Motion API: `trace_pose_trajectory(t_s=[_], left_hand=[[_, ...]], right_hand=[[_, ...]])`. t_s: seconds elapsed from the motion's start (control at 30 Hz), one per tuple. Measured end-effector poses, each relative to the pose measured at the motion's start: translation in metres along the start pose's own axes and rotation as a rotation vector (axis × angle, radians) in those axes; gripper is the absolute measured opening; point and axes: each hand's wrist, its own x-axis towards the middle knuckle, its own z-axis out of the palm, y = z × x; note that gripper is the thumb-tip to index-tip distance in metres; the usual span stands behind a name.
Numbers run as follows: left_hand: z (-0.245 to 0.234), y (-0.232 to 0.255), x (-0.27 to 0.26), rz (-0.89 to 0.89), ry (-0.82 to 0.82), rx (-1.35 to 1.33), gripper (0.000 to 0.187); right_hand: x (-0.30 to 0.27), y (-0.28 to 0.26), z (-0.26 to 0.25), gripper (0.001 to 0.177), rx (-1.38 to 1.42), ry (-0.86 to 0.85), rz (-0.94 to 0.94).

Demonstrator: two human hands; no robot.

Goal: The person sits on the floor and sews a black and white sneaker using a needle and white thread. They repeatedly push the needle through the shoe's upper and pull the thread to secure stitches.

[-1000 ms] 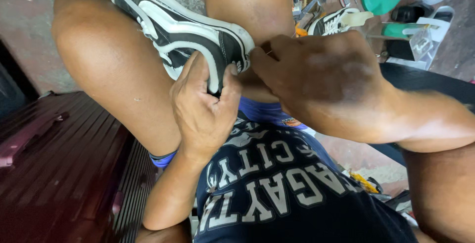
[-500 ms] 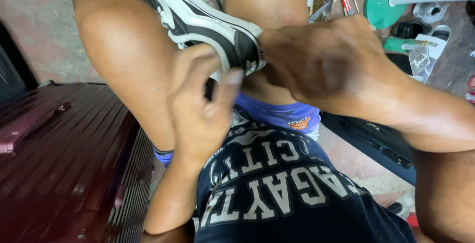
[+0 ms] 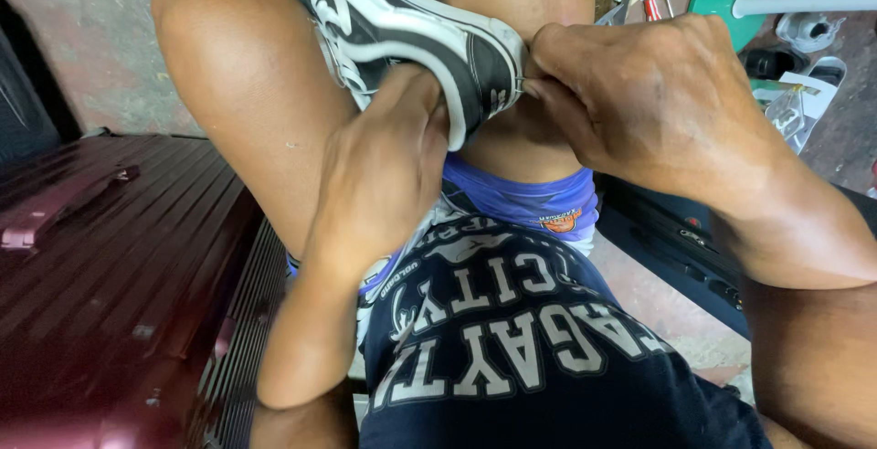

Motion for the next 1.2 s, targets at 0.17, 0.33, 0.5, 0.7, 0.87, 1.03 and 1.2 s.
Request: trace_pose_trajectory(t_s=[0.17,0.33,0.5,0.7,0.87,1.03,1.2], left_hand=[[-0.004,-0.027,0.01,0.041,-0.174,-0.122,0.014],[-0.019,-0.042,-0.013,0.019,-0.09,-0.62,0.015],[-0.013,-0.041,-0.024,-0.09,0.023,-1.227,0.018],[0.016,-0.033,0.0,-0.139,0.006,-0.462,0.02],[0.018,-0.04,0.011,-0.243,-0.154,-0.79,0.014],[0.02,-0.057,0.016,-0.261,-0.3,-0.956,0.012],[0.021,-0.061,0.02,-0.299,-0.359,-0.946,0.012]], right_hand=[[-0.002,0.002,0.002,0.02,-0.01,-0.057,0.044],[-0.001,0.005,0.0,0.017,0.045,-0.042,0.076],[-0.002,0.008,0.0,0.016,0.12,-0.061,0.086],[0.0,0.002,-0.006,0.007,0.273,0.019,0.036],[0.0,0.002,-0.006,0.02,0.261,0.05,-0.073],[-0.002,0.001,0.0,0.015,0.214,0.124,-0.149],[-0.008,0.003,0.009,0.012,0.173,0.081,-0.092]])
